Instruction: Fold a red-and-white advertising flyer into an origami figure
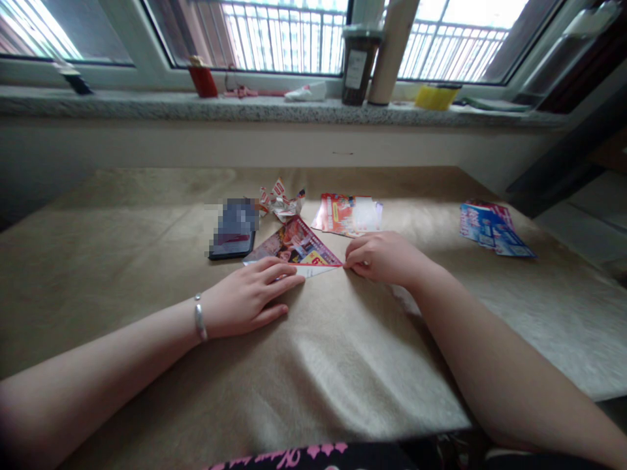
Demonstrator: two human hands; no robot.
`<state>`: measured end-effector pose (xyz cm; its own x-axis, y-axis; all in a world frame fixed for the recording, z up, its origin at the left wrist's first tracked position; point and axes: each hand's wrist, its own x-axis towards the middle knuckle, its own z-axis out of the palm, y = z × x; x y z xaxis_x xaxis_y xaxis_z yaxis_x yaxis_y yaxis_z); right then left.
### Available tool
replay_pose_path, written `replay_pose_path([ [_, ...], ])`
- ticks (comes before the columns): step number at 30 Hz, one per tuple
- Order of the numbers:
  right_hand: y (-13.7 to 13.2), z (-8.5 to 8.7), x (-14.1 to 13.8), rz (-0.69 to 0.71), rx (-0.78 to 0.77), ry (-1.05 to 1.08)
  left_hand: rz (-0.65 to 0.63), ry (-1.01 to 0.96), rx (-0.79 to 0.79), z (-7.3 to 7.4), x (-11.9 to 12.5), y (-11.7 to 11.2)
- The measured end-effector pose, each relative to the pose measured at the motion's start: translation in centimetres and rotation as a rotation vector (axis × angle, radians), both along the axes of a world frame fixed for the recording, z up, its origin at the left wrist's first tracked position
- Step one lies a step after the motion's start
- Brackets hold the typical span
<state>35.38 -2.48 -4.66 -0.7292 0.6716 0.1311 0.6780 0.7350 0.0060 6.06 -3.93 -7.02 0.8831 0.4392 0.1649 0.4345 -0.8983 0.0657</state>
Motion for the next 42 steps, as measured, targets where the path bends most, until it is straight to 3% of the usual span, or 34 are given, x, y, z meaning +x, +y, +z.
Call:
replay_pose_path([
  [5, -0.1, -0.2, -0.1, -0.02, -0.017, 0.026, 0.004, 0.021, 0.003, 0.1, 0.0, 0.0],
  [11, 0.0, -1.5, -1.2, -0.255, -0.146, 0.149, 0.006, 0.022, 0.007, 0.3, 0.1, 0.0],
  [14, 0.1, -2.1, -2.0, -0.307, -0.154, 0.14, 0.0, 0.018, 0.01, 0.3, 0.1, 0.0],
  [25, 0.4, -2.2, -1.6, -0.293, -0.171, 0.152, 0.005, 0.019, 0.004, 0.1, 0.1, 0.1],
  [35, 0.5, -2.6, -1.4, -0.375, -0.364, 0.364, 0.005, 0.016, 0.013, 0.2, 0.1, 0.1],
  [38, 0.3, -2.5, -1.9, -0.295, -0.307, 0.404, 0.01, 0.019, 0.015, 0.3, 0.1, 0.1],
  [42, -0.2, -2.2, -2.7, -0.052, -0.137, 0.331, 0.016, 0.024, 0.02, 0.3, 0.1, 0.1],
])
